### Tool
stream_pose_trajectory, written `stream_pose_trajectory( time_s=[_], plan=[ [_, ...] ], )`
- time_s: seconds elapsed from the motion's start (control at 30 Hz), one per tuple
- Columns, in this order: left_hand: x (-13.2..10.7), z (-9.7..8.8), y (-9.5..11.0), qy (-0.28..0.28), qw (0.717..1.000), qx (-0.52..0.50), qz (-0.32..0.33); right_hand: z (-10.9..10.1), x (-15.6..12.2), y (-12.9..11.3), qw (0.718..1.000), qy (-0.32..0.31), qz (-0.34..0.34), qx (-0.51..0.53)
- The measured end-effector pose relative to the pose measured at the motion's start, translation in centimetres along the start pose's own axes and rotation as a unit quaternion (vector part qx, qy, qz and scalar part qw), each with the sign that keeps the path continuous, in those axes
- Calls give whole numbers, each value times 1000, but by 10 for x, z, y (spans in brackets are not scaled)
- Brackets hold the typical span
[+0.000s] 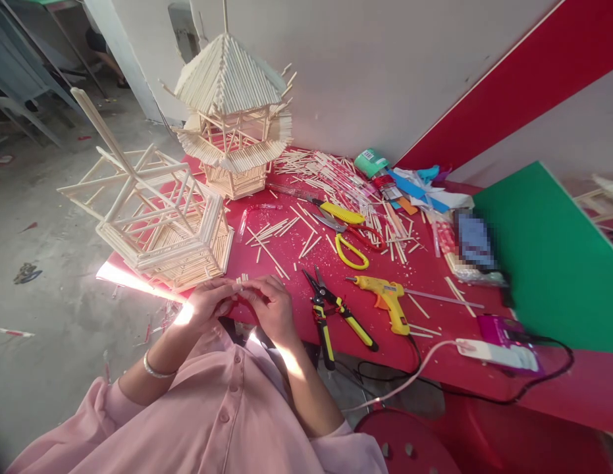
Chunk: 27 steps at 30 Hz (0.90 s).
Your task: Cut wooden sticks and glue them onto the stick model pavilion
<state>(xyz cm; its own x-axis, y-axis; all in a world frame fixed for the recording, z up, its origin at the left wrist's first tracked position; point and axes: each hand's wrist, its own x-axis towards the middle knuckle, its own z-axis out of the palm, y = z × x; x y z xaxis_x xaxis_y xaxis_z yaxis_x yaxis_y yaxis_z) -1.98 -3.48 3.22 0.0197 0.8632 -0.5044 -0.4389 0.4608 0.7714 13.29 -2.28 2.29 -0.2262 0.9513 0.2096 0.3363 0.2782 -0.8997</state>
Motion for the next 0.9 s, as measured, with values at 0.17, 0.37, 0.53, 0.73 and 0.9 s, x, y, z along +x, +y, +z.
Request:
stream_pose_trajectory(
  time_s=[0.17,0.37,0.53,0.73,0.9],
  plan=[
    [0,-1,0,-2,1000,-1,-3,-2,-1,0,1000,-10,-4,-5],
    [-2,1,1,1,999,34,6,-5,0,-5,998,-13,53,37],
    [-2,1,-10,13,985,157,75,-6,3,-9,996,-36,80,34],
    [-2,-6,-20,94,930,290,207,-23,12,6,985,104,66,-122],
    [-4,-14,-21,115,868,389,286,-19,24,10,954,22,53,-295]
  ],
)
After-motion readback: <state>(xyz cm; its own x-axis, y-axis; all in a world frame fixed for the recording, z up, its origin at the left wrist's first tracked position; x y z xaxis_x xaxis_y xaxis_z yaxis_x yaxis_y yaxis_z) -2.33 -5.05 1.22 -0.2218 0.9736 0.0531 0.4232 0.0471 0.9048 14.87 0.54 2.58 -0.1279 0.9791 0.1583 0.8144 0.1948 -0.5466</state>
